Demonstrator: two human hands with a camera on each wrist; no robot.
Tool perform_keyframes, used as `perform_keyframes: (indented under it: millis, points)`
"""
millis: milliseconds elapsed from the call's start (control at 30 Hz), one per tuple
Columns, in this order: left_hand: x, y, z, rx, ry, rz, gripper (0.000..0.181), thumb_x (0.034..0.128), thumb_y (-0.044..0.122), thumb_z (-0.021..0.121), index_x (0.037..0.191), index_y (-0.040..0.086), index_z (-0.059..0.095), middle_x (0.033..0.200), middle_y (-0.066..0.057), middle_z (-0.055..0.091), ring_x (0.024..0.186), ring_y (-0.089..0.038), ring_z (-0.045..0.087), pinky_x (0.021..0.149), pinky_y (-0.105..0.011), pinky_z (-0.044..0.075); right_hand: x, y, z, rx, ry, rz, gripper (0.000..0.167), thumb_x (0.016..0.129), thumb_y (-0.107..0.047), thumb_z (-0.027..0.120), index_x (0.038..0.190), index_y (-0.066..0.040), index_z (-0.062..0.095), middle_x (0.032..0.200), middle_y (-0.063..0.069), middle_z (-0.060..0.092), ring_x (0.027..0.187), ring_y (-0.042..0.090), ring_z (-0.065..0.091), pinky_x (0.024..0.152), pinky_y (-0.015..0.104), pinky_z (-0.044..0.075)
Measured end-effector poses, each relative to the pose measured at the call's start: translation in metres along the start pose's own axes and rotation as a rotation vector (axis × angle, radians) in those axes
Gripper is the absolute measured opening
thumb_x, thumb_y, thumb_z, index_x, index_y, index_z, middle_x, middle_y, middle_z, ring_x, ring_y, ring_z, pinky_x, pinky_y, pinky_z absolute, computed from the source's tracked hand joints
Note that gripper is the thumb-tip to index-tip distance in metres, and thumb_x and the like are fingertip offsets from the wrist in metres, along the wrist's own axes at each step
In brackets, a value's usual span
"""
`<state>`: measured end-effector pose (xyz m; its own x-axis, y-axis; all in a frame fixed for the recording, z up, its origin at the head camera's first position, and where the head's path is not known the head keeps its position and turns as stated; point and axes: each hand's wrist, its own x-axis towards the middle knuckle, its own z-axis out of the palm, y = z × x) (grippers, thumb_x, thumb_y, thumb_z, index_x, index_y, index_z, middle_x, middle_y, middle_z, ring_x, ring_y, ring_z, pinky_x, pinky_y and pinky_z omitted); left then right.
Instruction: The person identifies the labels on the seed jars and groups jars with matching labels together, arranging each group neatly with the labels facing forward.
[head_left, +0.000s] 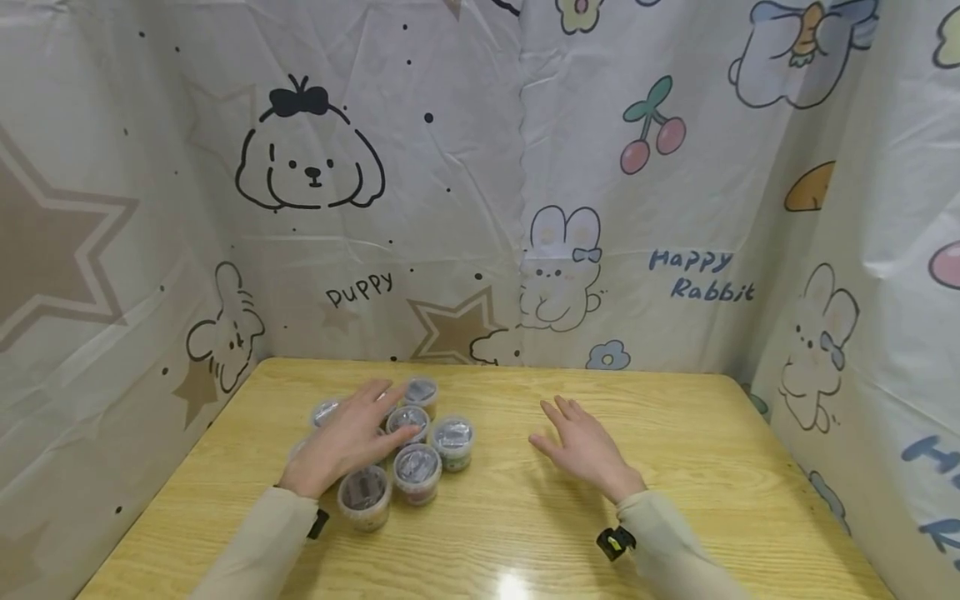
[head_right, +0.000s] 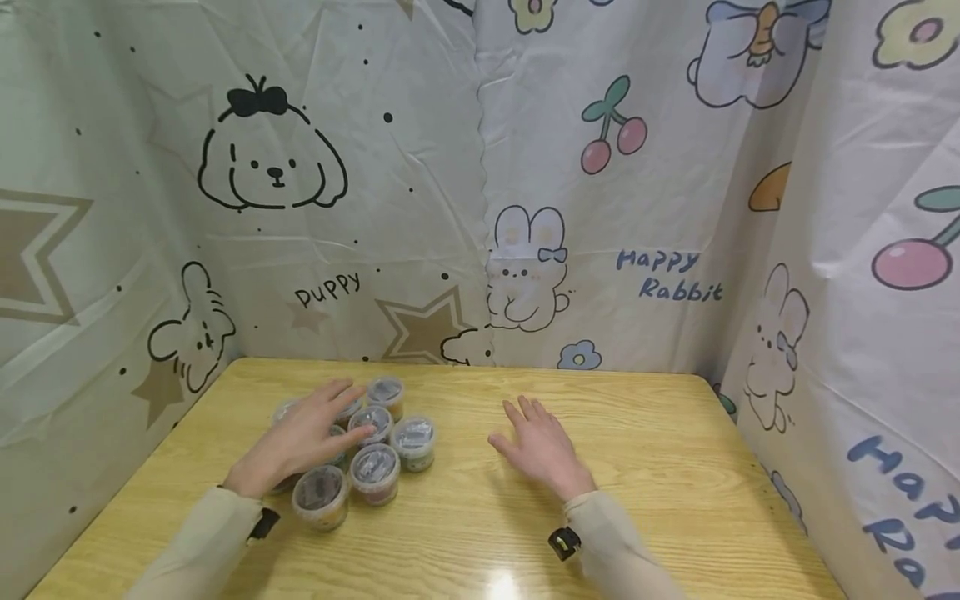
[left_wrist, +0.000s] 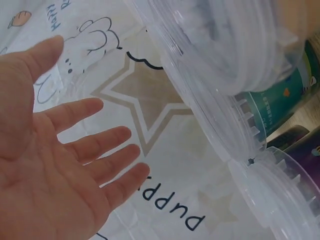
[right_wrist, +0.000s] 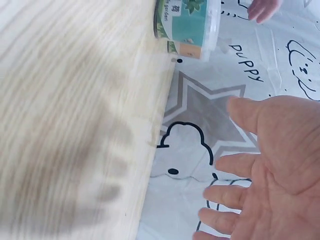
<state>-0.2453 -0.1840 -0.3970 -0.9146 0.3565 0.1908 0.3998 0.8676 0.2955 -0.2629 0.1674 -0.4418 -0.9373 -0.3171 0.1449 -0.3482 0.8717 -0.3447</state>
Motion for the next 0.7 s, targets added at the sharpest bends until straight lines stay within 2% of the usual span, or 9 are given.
perform_keyframes:
  millis: [133,300,433,567,700]
  points:
    - [0.001,0.005,-0.002,-0.017,-0.025,0.035,0.068,0.0959,0.053,0.056,0.148,0.012,0.043,0.148,-0.019,0.046,0.133,-0.039,0.047,0.106,-0.057,0.040,0.000,-0.005,0.005,0.014,-0.001,-0.004,0.060,0.096,-0.041,0.061,0.142,-0.004,0.050,0.149,0.022,0.044,0.135,0.041,0.045,0.108,0.057,0.039]
    - [0.006,0.015,-0.008,-0.009,-0.065,0.065,0.060,0.0947,0.044,0.063,0.144,0.012,0.049,0.143,-0.014,0.053,0.130,-0.035,0.051,0.105,-0.054,0.043,0.004,-0.013,0.008,0.052,0.028,-0.033,0.051,0.093,-0.034,0.067,0.134,-0.005,0.059,0.136,0.018,0.059,0.124,0.037,0.057,0.103,0.053,0.045]
    - [0.015,0.026,-0.012,0.014,-0.102,0.108,0.050,0.0920,0.036,0.069,0.135,0.013,0.058,0.133,-0.009,0.061,0.119,-0.027,0.060,0.101,-0.048,0.048,0.010,-0.020,0.011,0.078,0.036,-0.085,0.043,0.091,-0.028,0.071,0.126,-0.005,0.064,0.125,0.013,0.067,0.112,0.031,0.065,0.096,0.047,0.051]
    - [0.027,0.037,-0.011,0.045,-0.176,0.145,0.040,0.0897,0.027,0.073,0.126,0.012,0.063,0.120,-0.005,0.067,0.105,-0.020,0.065,0.089,-0.038,0.054,0.017,-0.028,0.015,0.118,0.016,-0.138,0.036,0.091,-0.025,0.070,0.122,-0.005,0.067,0.121,0.011,0.069,0.102,0.028,0.069,0.088,0.044,0.055]
    - [0.042,0.046,-0.006,0.075,-0.267,0.153,0.040,0.0884,0.023,0.075,0.125,0.009,0.064,0.117,-0.007,0.068,0.095,-0.019,0.066,0.082,-0.034,0.055,0.023,-0.037,0.019,0.149,-0.005,-0.178,0.032,0.092,-0.023,0.069,0.119,-0.007,0.069,0.120,0.009,0.070,0.101,0.027,0.069,0.087,0.042,0.056]
